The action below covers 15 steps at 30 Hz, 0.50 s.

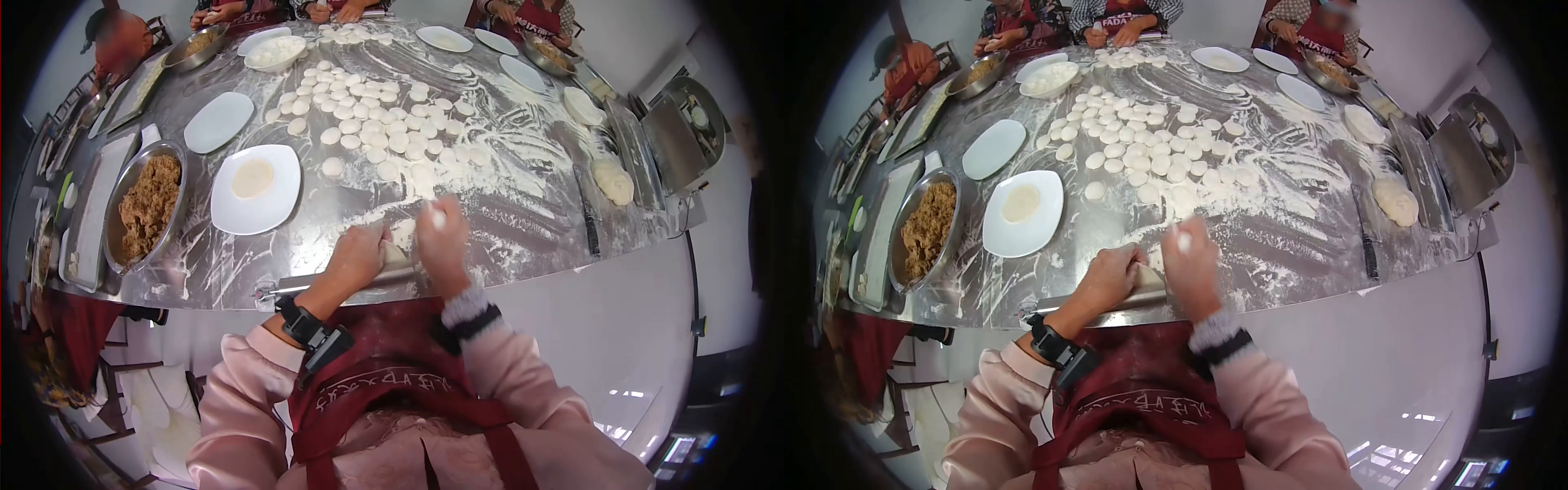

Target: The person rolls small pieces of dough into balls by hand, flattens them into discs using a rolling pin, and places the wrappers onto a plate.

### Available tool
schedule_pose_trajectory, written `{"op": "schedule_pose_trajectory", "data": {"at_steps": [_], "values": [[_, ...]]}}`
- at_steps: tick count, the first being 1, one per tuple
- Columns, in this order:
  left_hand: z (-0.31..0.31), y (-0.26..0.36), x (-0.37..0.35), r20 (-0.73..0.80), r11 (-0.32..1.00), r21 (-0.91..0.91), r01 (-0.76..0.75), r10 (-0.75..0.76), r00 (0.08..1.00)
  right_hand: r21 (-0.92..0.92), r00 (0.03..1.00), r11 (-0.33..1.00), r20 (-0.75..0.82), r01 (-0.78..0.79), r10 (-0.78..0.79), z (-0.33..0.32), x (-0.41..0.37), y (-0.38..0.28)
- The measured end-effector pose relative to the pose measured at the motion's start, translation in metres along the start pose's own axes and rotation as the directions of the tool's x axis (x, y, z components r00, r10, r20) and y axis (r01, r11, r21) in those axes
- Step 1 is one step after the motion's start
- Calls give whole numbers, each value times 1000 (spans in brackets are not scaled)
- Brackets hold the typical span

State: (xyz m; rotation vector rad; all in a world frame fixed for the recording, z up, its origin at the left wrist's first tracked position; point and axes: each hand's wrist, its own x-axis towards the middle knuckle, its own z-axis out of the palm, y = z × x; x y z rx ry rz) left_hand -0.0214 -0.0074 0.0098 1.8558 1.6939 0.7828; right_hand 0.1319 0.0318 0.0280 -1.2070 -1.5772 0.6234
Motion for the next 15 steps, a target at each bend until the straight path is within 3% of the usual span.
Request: {"op": "schedule_pose_trajectory", "data": {"at_steps": [1, 3, 5, 7, 9, 12, 15], "values": [[3, 1, 4, -6, 1000, 2, -5, 5, 1000, 2, 1000, 1000, -3, 7, -7, 13, 16, 5], [9, 6, 12, -89, 998, 49, 30, -25, 996, -265, 978, 948, -56, 179, -200, 37, 38, 8], [7, 7, 12, -167, 1000, -23, 10, -14, 986, -207, 985, 967, -55, 149, -164, 33, 33, 7], [-2, 3, 10, 31, 999, 39, -15, 14, 999, -152, 991, 981, -52, 116, -125, 19, 16, 5], [-8, -3, 5, 36, 1000, 23, -4, 3, 999, 71, 997, 996, -52, -59, 63, -1, -11, 6], [-8, -6, 1, 51, 1000, 0, 21, -21, 998, -55, 995, 997, -84, 49, -53, -10, -20, 3], [-4, 9, 6, 42, 998, 11, 59, -59, 997, -35, 996, 997, -49, 73, -75, 15, 17, -2]]}}
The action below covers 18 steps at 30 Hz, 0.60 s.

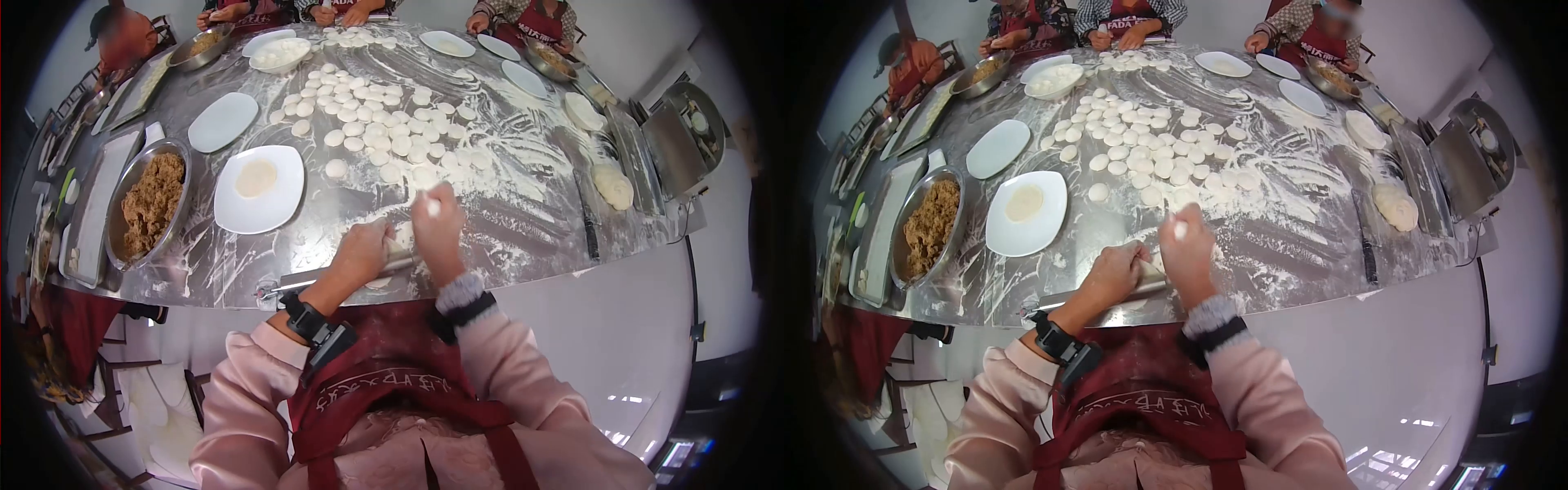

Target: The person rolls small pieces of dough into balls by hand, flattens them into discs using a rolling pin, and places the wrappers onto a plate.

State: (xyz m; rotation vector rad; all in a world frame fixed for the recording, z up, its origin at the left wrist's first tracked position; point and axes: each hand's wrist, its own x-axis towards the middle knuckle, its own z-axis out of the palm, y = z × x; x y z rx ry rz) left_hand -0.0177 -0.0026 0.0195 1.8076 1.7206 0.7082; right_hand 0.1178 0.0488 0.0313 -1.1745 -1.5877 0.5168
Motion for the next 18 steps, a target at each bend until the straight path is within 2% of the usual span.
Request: {"op": "schedule_pose_trajectory", "data": {"at_steps": [2, 4, 6, 7, 8, 9, 10, 12, 13, 14, 16, 17, 18], "values": [[8, 0, 5, -118, 993, -104, -50, 37, 992, -28, 1000, 1000, -4, 6, -6, 7, 5, 5], [8, -5, 7, -94, 994, -69, -79, 73, 993, -56, 1000, 998, -6, 21, -21, 6, 4, 4], [-3, -7, 3, 96, 992, 104, -68, 58, 994, 47, 996, 995, 12, -86, 85, -15, -21, 7], [-10, -4, 0, 85, 996, 87, -12, 5, 996, 49, 996, 995, 14, -88, 87, -22, -29, 8], [-11, -9, -1, 92, 996, 89, -11, 3, 996, -1, 1000, 1000, -15, -14, 14, -28, -38, 9], [-11, -15, -2, 61, 1000, 8, 12, -12, 998, -56, 998, 997, -39, 53, -56, -32, -44, 8], [-8, -18, -5, 35, 997, -76, 34, -32, 999, -62, 998, 997, -39, 37, -40, -31, -45, 8], [-4, -16, -4, 38, 997, -73, -6, 8, 999, 70, 992, 990, 36, -126, 124, -15, -21, 3], [0, -13, -2, 17, 992, -126, -14, 16, 1000, 3, 999, 1000, 19, -30, 30, -7, -7, -1], [2, -10, -1, -7, 983, -180, -21, 20, 1000, 6, 1000, 1000, 19, -25, 25, -2, 0, 2], [-1, -1, -2, -48, 992, -121, 25, -31, 998, -122, 996, 989, -23, 85, -89, 8, 6, 8], [-7, 2, -2, 24, 998, -50, 23, -22, 999, -119, 995, 988, -20, 95, -98, 6, 2, 10], [-10, 3, -2, 96, 1000, 19, 18, -20, 995, -56, 1000, 998, -3, 4, -4, -4, -8, 10]]}}
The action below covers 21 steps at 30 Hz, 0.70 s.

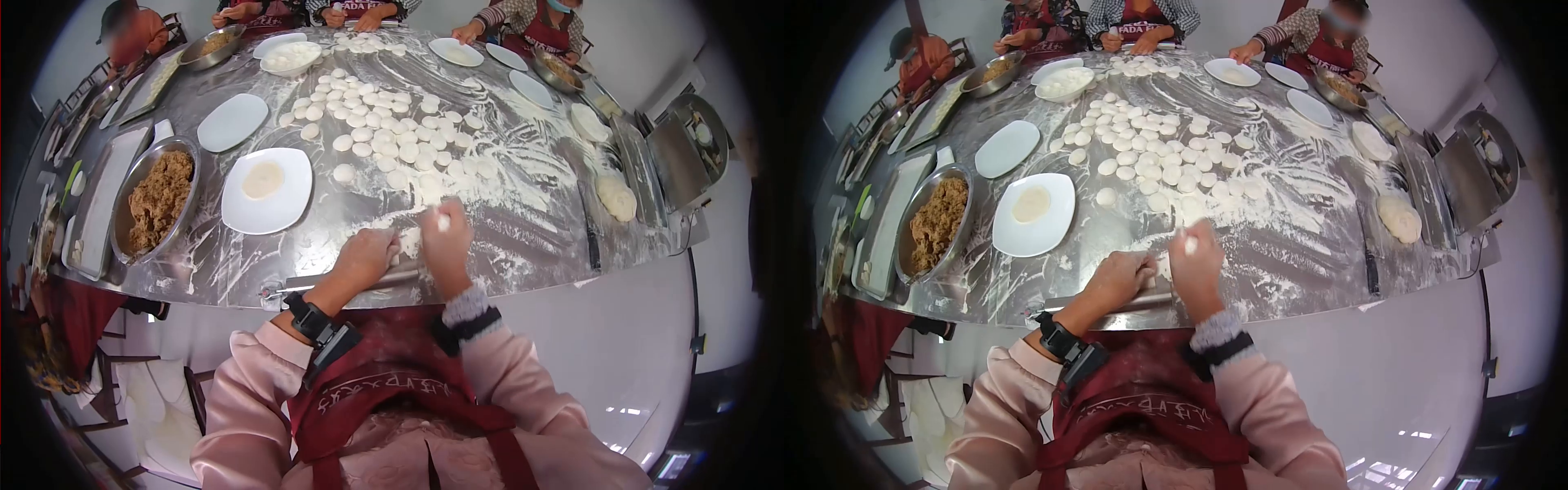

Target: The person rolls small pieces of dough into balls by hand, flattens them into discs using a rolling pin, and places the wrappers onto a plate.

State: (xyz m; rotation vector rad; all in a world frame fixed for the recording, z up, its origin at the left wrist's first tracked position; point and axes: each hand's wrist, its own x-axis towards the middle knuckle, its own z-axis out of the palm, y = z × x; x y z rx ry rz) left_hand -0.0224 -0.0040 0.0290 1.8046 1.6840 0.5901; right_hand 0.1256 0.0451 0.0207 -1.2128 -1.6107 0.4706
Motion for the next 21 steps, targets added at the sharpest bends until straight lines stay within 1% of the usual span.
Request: {"op": "schedule_pose_trajectory", "data": {"at_steps": [1, 2, 4, 5, 6, 8, 9, 10, 12, 13, 14, 16, 17, 18, 20, 21], "values": [[4, -7, 0, -43, 999, 37, 0, 1, 999, 60, 995, 993, 29, -98, 97, -10, -11, 0], [5, -14, 1, -42, 999, 37, 3, -2, 999, 60, 995, 993, 32, -100, 99, -19, -20, -3], [4, -20, -2, -100, 995, -89, 33, -42, 994, -2, 998, 999, -34, 51, -51, -34, -34, -11], [3, -21, -4, -99, 992, -124, -1, -11, 995, 20, 999, 1000, -41, 10, -9, -31, -35, -11], [7, -22, -5, -88, 992, -125, 2, -13, 996, 16, 999, 1000, -41, -1, 2, -27, -30, -10], [13, -23, 2, -164, 951, -288, -113, 67, 984, 76, 997, 994, 25, -78, 77, -10, -5, -10], [7, -9, -1, -135, 959, -277, -54, 17, 991, 43, 1000, 999, -6, -15, 15, 1, 5, -11], [7, -7, -1, -140, 959, -277, -55, 16, 990, 45, 1000, 999, -4, -10, 11, 3, 7, -9], [3, -7, -3, -95, 989, -141, -43, 30, 995, -17, 998, 998, -32, 61, -62, 8, 11, -6], [-2, -12, -6, -41, 993, -33, -111, 110, 993, 0, 998, 999, -38, 46, -46, 1, 2, -4], [-5, -14, -6, -47, 993, -35, -109, 107, 993, 2, 998, 999, -33, 51, -51, -7, -9, -3], [-7, -18, -9, 11, 999, 43, 8, -9, 1000, 15, 998, 998, -25, -54, 54, -25, -29, -5], [-2, -28, -6, -34, 1000, 7, 28, -28, 999, 14, 998, 998, -27, -61, 62, -29, -36, -3], [-1, -28, -6, -26, 1000, 7, 29, -29, 999, 27, 999, 999, -17, -44, 44, -34, -42, -2], [2, -28, -5, -94, 993, -115, -16, 5, 996, 38, 1000, 999, -5, -27, 28, -34, -41, -3], [5, -24, -5, -92, 993, -105, -61, 51, 994, 75, 996, 993, 23, -88, 87, -27, -30, -7]]}}
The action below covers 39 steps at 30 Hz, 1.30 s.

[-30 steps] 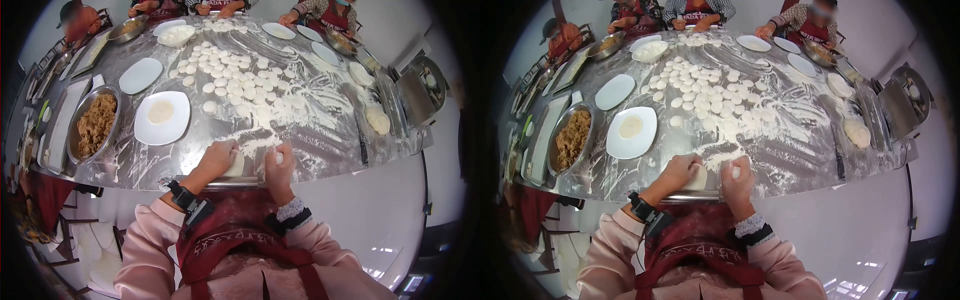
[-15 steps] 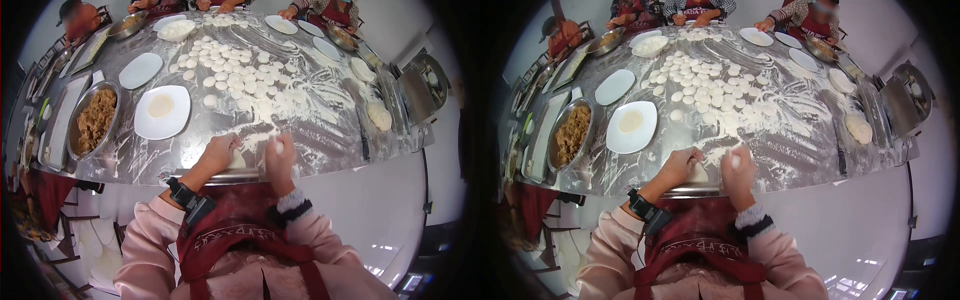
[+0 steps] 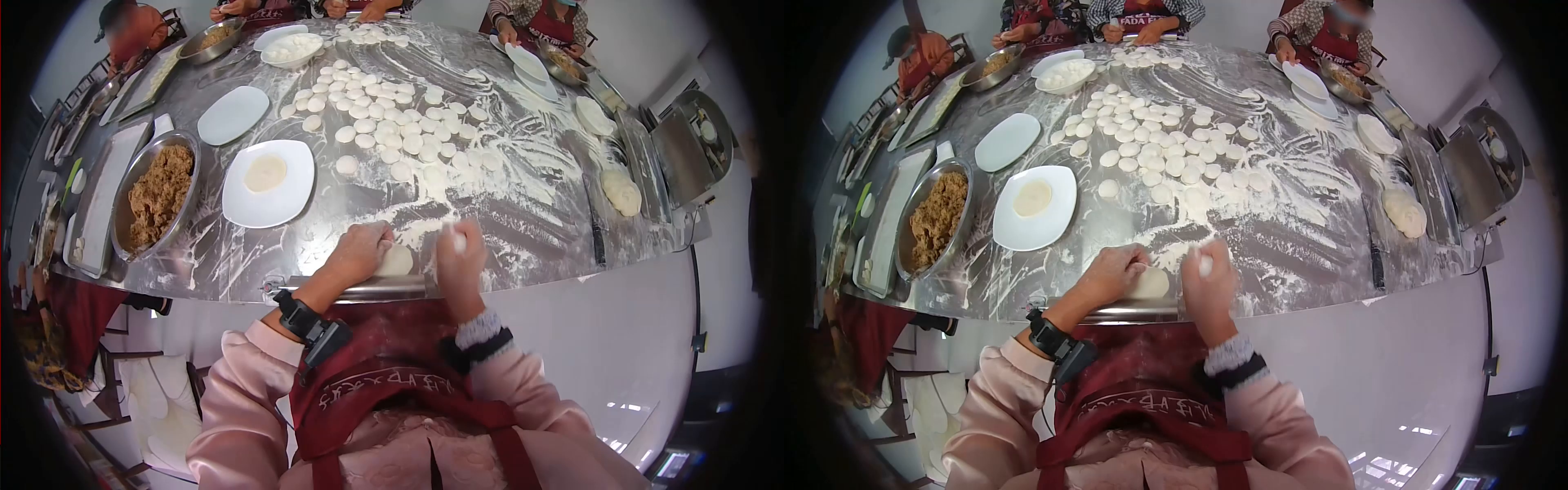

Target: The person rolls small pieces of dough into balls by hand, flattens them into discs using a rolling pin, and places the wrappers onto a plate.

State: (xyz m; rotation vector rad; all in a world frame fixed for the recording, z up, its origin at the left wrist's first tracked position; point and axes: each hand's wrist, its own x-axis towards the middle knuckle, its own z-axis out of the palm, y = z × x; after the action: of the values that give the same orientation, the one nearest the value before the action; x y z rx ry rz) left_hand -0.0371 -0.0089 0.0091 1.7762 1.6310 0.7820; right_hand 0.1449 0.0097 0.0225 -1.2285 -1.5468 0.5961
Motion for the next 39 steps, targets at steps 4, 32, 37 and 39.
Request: {"op": "schedule_pose_trajectory", "data": {"at_steps": [4, 32, 37, 39], "values": [[8, 13, 9, -55, 998, 62, -28, 32, 998, -42, 997, 997, 30, 66, -65, 39, 50, -7], [-24, 14, 7, 152, 869, -445, 216, -164, 975, -40, 992, 991, -23, 124, -125, -4, 2, 0], [-30, 13, 4, 240, 644, -686, 337, -237, 941, -22, 996, 995, 3, 93, -93, -5, 2, -2], [-31, 15, 6, 256, 537, -774, 335, -220, 941, -70, 988, 986, -10, 153, -154, -5, 3, -2]]}}
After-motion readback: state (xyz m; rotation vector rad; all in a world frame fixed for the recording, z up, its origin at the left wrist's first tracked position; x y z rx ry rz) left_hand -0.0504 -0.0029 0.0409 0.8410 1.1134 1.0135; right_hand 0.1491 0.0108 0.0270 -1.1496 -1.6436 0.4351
